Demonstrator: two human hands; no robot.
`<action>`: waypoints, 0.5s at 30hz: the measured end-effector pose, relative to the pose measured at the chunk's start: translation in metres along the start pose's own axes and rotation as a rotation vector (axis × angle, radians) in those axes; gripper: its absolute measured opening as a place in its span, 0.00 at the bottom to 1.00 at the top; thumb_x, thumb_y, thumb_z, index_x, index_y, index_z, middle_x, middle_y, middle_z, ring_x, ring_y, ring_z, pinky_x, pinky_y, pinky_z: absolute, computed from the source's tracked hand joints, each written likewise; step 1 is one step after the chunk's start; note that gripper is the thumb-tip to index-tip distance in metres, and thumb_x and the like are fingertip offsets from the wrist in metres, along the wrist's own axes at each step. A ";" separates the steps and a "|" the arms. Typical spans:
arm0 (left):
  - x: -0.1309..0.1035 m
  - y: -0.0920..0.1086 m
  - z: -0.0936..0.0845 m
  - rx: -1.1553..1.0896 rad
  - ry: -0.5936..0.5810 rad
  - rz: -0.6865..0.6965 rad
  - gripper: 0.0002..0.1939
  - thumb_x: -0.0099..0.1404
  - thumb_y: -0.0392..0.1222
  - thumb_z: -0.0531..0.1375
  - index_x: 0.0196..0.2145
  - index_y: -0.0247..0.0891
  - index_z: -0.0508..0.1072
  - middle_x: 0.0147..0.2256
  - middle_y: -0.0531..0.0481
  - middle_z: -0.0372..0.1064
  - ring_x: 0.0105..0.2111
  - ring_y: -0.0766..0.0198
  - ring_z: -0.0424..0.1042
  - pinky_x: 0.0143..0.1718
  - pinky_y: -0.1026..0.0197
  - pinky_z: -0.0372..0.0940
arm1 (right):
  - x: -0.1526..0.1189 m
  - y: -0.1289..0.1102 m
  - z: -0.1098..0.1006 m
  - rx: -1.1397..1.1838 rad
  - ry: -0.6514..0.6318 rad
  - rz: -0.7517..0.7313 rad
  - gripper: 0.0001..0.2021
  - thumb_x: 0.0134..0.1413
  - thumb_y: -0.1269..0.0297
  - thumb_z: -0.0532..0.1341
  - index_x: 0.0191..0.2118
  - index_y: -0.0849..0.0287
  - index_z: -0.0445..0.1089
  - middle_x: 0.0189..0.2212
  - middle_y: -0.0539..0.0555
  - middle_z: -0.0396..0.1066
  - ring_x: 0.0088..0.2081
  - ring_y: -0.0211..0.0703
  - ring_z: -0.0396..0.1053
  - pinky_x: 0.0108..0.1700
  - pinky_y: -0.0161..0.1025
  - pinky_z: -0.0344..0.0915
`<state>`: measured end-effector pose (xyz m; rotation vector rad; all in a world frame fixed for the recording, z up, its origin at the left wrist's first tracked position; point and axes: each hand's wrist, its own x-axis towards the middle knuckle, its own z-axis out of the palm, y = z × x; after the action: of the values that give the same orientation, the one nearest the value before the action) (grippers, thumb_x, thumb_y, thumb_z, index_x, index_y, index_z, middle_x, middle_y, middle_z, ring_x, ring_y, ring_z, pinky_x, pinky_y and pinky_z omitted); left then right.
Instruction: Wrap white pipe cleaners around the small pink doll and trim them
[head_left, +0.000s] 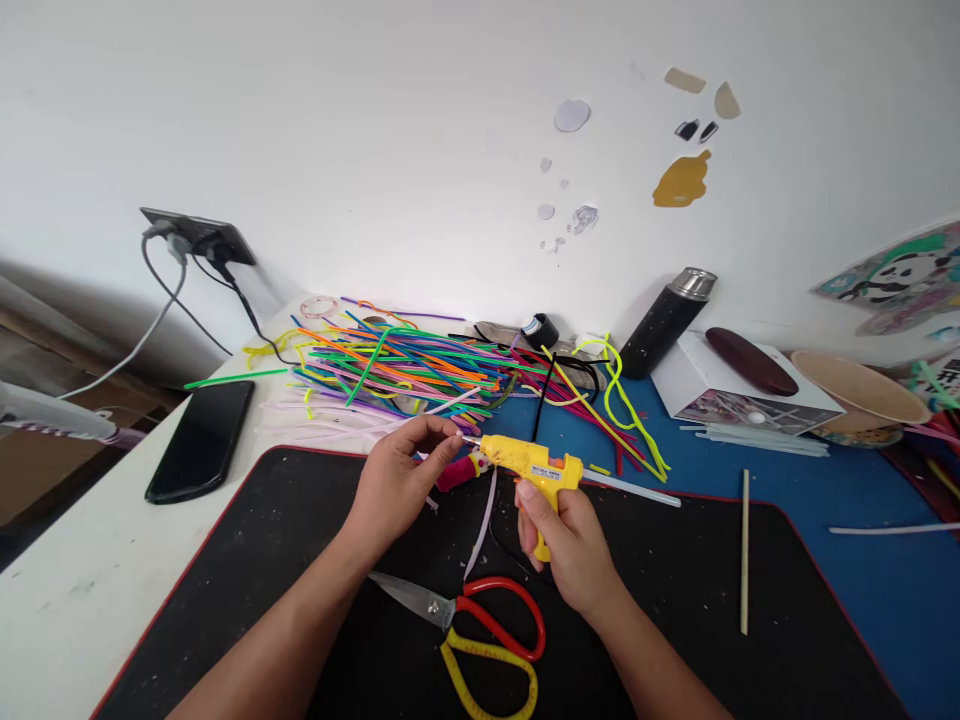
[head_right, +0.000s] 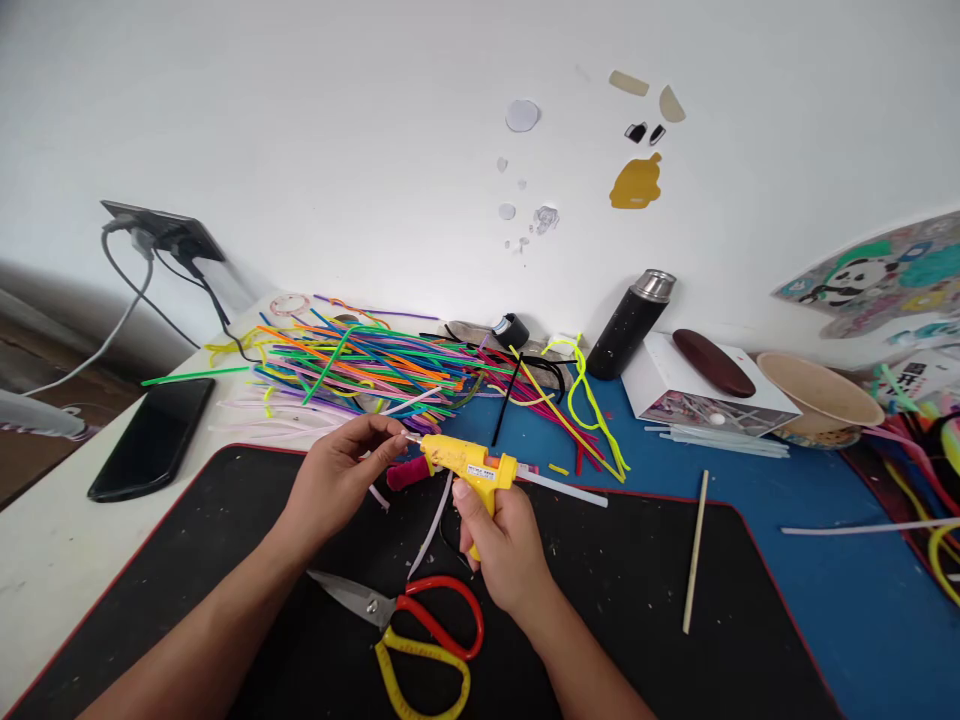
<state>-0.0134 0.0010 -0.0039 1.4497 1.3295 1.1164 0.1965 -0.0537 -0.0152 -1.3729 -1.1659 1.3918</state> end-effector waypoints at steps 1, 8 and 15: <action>0.000 0.000 0.000 0.017 0.003 0.007 0.12 0.68 0.52 0.65 0.36 0.41 0.79 0.33 0.52 0.78 0.32 0.61 0.73 0.37 0.61 0.66 | -0.001 0.002 0.000 -0.007 -0.003 -0.002 0.35 0.59 0.28 0.62 0.22 0.58 0.68 0.12 0.47 0.61 0.13 0.33 0.58 0.19 0.33 0.52; -0.001 0.001 0.001 0.085 0.000 0.028 0.11 0.68 0.51 0.65 0.36 0.41 0.79 0.34 0.51 0.79 0.33 0.60 0.74 0.37 0.61 0.66 | -0.002 0.010 -0.004 -0.001 -0.013 -0.006 0.35 0.63 0.31 0.62 0.19 0.58 0.66 0.12 0.47 0.61 0.14 0.33 0.58 0.20 0.34 0.52; -0.001 0.004 0.002 0.100 -0.004 0.014 0.11 0.67 0.51 0.65 0.35 0.41 0.80 0.34 0.51 0.80 0.34 0.59 0.75 0.35 0.61 0.65 | -0.003 0.012 -0.004 0.025 -0.007 0.001 0.34 0.65 0.33 0.62 0.19 0.57 0.65 0.13 0.48 0.61 0.14 0.33 0.58 0.19 0.34 0.52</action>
<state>-0.0107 -0.0006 -0.0006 1.5343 1.3916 1.0683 0.2010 -0.0593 -0.0262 -1.3529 -1.1490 1.4087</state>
